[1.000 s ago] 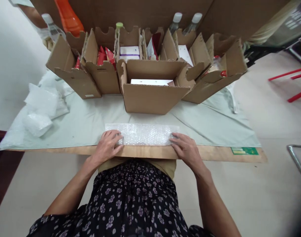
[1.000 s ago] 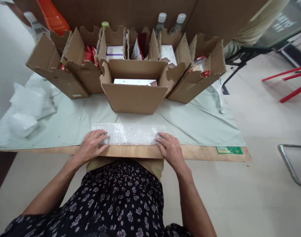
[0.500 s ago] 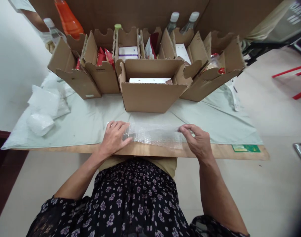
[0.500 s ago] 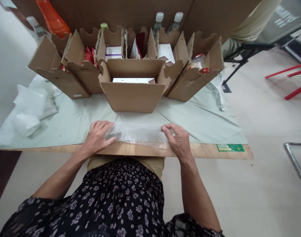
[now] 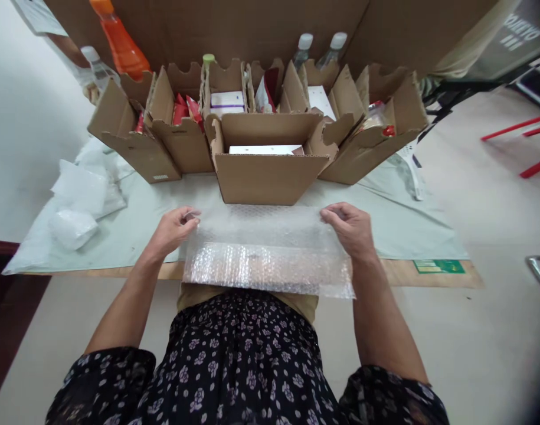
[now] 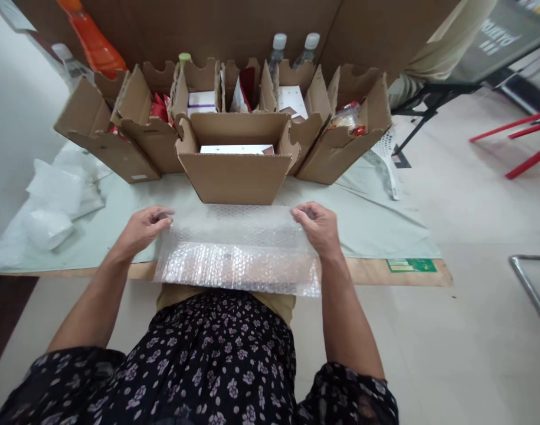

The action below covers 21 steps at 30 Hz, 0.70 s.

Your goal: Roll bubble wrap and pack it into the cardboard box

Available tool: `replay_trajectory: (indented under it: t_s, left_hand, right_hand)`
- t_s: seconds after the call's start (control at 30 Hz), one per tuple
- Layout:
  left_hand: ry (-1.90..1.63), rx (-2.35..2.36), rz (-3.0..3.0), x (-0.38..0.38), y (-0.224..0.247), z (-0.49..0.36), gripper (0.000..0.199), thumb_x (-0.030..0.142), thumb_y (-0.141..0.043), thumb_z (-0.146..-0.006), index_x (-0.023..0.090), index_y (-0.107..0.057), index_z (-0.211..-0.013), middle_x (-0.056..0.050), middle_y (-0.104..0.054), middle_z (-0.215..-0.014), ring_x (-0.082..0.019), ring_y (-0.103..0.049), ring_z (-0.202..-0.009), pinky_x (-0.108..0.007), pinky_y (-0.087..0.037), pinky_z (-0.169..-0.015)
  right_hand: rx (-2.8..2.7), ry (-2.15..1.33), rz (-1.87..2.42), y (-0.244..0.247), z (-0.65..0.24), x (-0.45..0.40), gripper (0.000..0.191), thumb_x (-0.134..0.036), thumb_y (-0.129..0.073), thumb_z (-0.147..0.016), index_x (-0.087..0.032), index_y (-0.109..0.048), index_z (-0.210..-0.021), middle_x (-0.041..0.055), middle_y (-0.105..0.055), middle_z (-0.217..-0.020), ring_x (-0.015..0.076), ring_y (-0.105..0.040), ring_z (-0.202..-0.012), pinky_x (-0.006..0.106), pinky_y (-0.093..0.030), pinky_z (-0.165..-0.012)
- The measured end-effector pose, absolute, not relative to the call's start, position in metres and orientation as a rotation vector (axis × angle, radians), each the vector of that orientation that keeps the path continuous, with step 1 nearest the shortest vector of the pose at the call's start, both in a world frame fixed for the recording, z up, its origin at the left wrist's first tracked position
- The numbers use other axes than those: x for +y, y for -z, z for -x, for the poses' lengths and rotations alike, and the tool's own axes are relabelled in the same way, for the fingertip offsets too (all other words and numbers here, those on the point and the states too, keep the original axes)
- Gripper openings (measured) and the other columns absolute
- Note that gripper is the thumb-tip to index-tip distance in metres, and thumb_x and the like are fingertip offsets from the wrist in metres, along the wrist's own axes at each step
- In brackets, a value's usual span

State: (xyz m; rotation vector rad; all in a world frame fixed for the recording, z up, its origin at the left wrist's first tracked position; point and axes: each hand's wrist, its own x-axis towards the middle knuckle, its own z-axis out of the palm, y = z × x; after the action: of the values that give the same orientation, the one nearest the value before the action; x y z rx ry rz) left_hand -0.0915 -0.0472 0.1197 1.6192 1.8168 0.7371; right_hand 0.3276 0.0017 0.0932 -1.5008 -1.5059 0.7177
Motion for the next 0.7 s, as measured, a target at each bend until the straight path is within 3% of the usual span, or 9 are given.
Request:
replay_trajectory:
  t_s: [0.07,0.13,0.23,0.3,0.4,0.53,0.7]
  left_hand:
    - [-0.700,1.868,-1.601,-0.038,-0.100,0.090,0.037,0.035,-0.058,-0.082,0.016,-0.074,-0.108,-0.001,-0.068,-0.073,-0.018,-0.062,-0.068,-0.030,-0.052,-0.071]
    - [-0.728,1.947,-1.632,-0.037,-0.085,0.090,0.043,0.034,-0.057,-0.084,0.015,-0.071,-0.119,-0.003,-0.070,-0.080,-0.020,-0.065,-0.075,-0.033,-0.054,-0.079]
    - [-0.942,2.127,-1.799,-0.051,-0.077,0.084,0.052,0.037,-0.060,-0.088,0.016,-0.063,-0.135,-0.014,-0.072,-0.117,-0.031,-0.066,-0.111,-0.047,-0.051,-0.103]
    - [-1.049,2.126,-1.965,-0.065,-0.076,0.068,0.057,0.038,-0.061,-0.092,0.016,-0.058,-0.143,-0.020,-0.061,-0.143,-0.037,-0.054,-0.136,-0.055,-0.041,-0.116]
    - [-0.952,1.801,-2.206,-0.079,-0.069,0.029,0.058,0.038,-0.059,-0.097,0.020,-0.050,-0.152,-0.018,-0.044,-0.163,-0.037,-0.036,-0.155,-0.057,-0.026,-0.127]
    - [-0.609,1.496,-2.292,-0.074,-0.048,-0.005,0.056,0.037,-0.054,-0.100,0.021,-0.049,-0.153,-0.017,-0.040,-0.168,-0.035,-0.031,-0.159,-0.059,-0.018,-0.130]
    - [-0.410,1.756,-2.250,-0.066,-0.037,0.036,0.062,0.045,-0.052,-0.099,0.016,-0.046,-0.154,-0.022,-0.036,-0.169,-0.038,-0.030,-0.160,-0.063,-0.016,-0.129]
  right_hand:
    - [-1.524,-0.700,1.578,-0.074,-0.324,0.016,0.029,-0.048,-0.070,-0.077,-0.020,-0.070,-0.076,0.0006,-0.066,-0.063,0.0162,-0.057,-0.059,0.032,-0.048,-0.062]
    - [-1.514,-0.594,1.632,-0.063,-0.326,0.019,0.032,-0.049,-0.068,-0.078,-0.018,-0.072,-0.087,0.0052,-0.072,-0.075,0.0205,-0.064,-0.070,0.037,-0.054,-0.070]
    - [-1.516,-0.280,1.633,-0.065,-0.329,0.003,0.040,-0.048,-0.065,-0.086,-0.017,-0.072,-0.111,0.0151,-0.076,-0.110,0.0299,-0.071,-0.103,0.049,-0.056,-0.092]
    - [-1.614,-0.113,1.576,-0.073,-0.318,-0.018,0.041,-0.044,-0.061,-0.093,-0.018,-0.069,-0.124,0.0172,-0.073,-0.127,0.0325,-0.066,-0.121,0.054,-0.050,-0.106]
    - [-1.951,-0.132,1.437,-0.078,-0.273,-0.048,0.044,-0.036,-0.053,-0.101,-0.021,-0.061,-0.141,0.0152,-0.064,-0.146,0.0309,-0.056,-0.140,0.054,-0.041,-0.118]
    - [-2.439,-0.391,1.420,-0.061,-0.210,-0.057,0.055,-0.034,-0.048,-0.102,-0.020,-0.050,-0.155,0.0130,-0.047,-0.164,0.0321,-0.040,-0.154,0.052,-0.039,-0.120]
    - [-2.356,-0.265,1.746,-0.042,-0.247,-0.030,0.058,-0.045,-0.044,-0.104,-0.017,-0.050,-0.155,0.0156,-0.044,-0.166,0.0359,-0.037,-0.155,0.057,-0.031,-0.123]
